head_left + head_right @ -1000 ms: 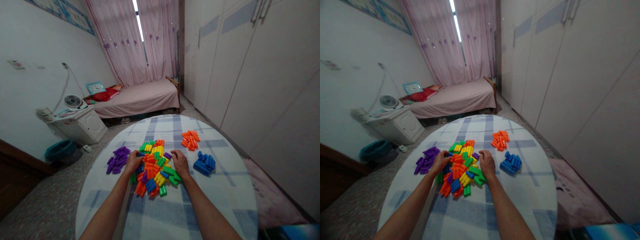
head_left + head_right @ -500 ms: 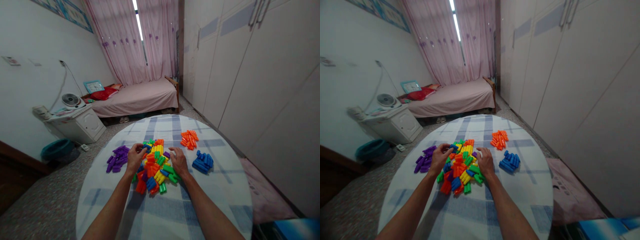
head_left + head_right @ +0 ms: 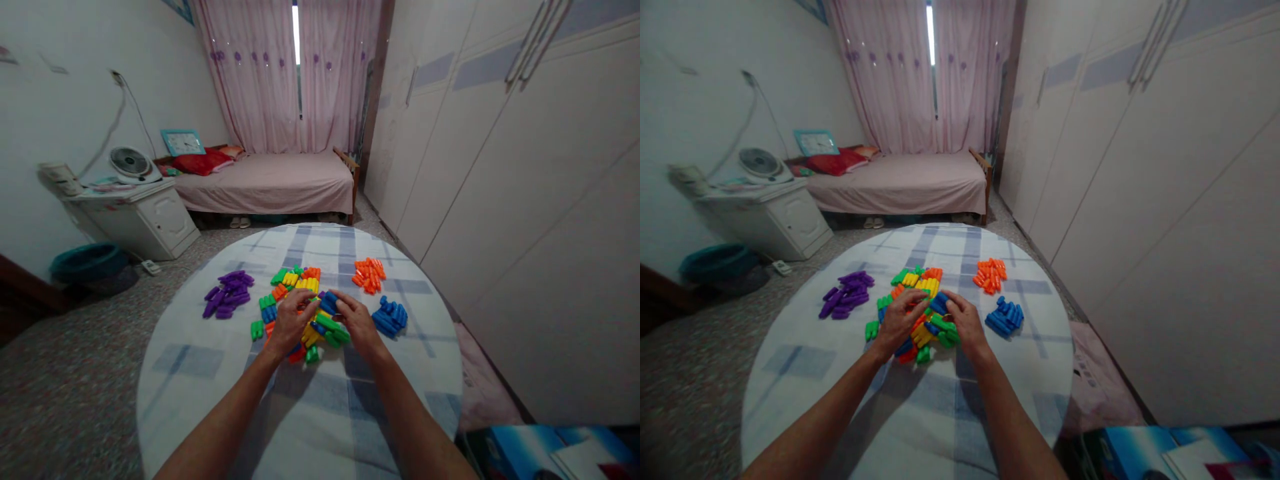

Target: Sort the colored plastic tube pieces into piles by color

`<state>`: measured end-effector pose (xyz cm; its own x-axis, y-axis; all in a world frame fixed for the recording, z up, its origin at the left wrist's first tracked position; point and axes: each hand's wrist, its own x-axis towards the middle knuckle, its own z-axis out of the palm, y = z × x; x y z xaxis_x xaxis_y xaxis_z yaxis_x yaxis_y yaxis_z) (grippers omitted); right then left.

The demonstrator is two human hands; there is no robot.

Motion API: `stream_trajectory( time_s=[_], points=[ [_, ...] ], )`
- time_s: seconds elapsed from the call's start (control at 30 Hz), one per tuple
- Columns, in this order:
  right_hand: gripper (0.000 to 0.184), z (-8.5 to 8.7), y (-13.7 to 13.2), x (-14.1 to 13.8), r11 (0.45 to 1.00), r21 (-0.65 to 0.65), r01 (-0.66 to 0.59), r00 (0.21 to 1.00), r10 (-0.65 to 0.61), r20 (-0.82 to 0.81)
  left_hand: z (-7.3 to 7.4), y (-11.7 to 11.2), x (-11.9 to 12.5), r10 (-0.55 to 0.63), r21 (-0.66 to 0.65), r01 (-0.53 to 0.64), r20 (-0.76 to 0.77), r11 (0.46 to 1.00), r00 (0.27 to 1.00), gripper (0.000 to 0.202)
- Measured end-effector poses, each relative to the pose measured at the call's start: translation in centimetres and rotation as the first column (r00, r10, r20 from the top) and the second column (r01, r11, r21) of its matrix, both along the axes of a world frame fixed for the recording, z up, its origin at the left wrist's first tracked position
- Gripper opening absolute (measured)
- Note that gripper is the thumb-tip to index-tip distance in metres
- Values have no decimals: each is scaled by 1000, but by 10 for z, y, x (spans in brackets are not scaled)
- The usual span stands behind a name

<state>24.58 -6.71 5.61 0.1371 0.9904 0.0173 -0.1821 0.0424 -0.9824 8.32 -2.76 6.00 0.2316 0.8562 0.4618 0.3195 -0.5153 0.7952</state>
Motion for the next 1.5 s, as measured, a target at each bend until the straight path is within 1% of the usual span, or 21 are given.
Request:
stream_trajectory(
  time_s=[0.07, 0.13, 0.17, 0.2, 0.23, 0.3, 0.33, 0.4, 0.47, 0.57, 0.63, 0.73, 0.8, 0.93, 1.0, 1.1, 1.2, 1.27, 1.4, 1.47, 1.5],
  points=[
    [44, 2, -7, 27, 992, 3, 129, 985, -128, 112, -4, -4, -15, 57, 31, -56, -7, 998, 998, 18],
    [49, 2, -12, 63, 952, 10, 306, 910, -296, 291, -12, -4, -38, 184, 62, -182, -26, 981, 983, 17],
    [50, 0, -12, 83, 915, 71, 398, 835, -394, 385, -17, -3, -52, 266, 75, -262, -45, 962, 963, 17],
    [49, -2, -12, 104, 862, 163, 481, 725, -495, 479, -22, -1, -66, 347, 83, -341, -72, 936, 935, 18],
    [47, -6, -10, 123, 798, 259, 544, 579, -581, 572, -28, 1, -79, 418, 83, -411, -103, 908, 902, 19],
    [46, -16, -6, 158, 720, 381, 580, 344, -640, 686, -38, 4, -100, 499, 64, -496, -168, 866, 850, 21],
    [46, -21, -4, 172, 710, 406, 576, 271, -634, 725, -41, 4, -107, 511, 56, -511, -197, 858, 837, 22],
    [49, -33, -1, 191, 722, 417, 553, 187, -595, 782, -46, 4, -111, 485, 62, -486, -250, 872, 838, 22],
    [50, -43, 1, 199, 773, 357, 524, 201, -520, 830, -49, 2, -108, 428, 91, -422, -314, 902, 847, 20],
    [52, -52, 0, 199, 863, 207, 461, 350, -391, 851, -51, 1, -98, 384, 124, -368, -421, 922, 822, 20],
    [53, -54, -3, 196, 880, 152, 450, 429, -362, 827, -52, 2, -92, 397, 126, -386, -480, 914, 783, 21],
    [52, -53, -6, 189, 881, 105, 461, 495, -353, 794, -53, 7, -86, 399, 114, -410, -561, 905, 725, 22],
    [53, -51, -6, 185, 879, 105, 464, 503, -360, 786, -53, 10, -83, 396, 109, -421, -603, 901, 693, 24],
    [57, -48, 2, 180, 850, 202, 487, 447, -441, 778, -50, 15, -81, 405, 92, -463, -651, 882, 642, 29],
    [57, -48, 9, 180, 872, 197, 448, 460, -413, 786, -48, 17, -80, 391, 67, -471, -665, 880, 636, 30],
    [56, -52, 17, 181, 910, 104, 401, 499, -312, 809, -44, 21, -79, 364, 17, -479, -674, 878, 643, 30],
    [56, -54, 18, 180, 922, 25, 385, 521, -240, 819, -44, 25, -79, 367, -12, -491, -648, 871, 667, 27],
    [59, -54, 15, 179, 923, 9, 384, 534, -231, 813, -46, 27, -80, 371, -25, -484, -608, 875, 702, 26],
    [64, -52, 6, 175, 894, 50, 445, 558, -320, 766, -51, 32, -86, 396, -37, -474, -497, 879, 772, 25],
    [64, -50, 0, 173, 860, 95, 502, 533, -394, 749, -49, 34, -90, 428, -33, -485, -423, 874, 799, 24],
    [63, -48, -3, 171, 838, 131, 529, 502, -434, 748, -47, 34, -91, 444, -36, -492, -376, 870, 813, 24]
  ],
)
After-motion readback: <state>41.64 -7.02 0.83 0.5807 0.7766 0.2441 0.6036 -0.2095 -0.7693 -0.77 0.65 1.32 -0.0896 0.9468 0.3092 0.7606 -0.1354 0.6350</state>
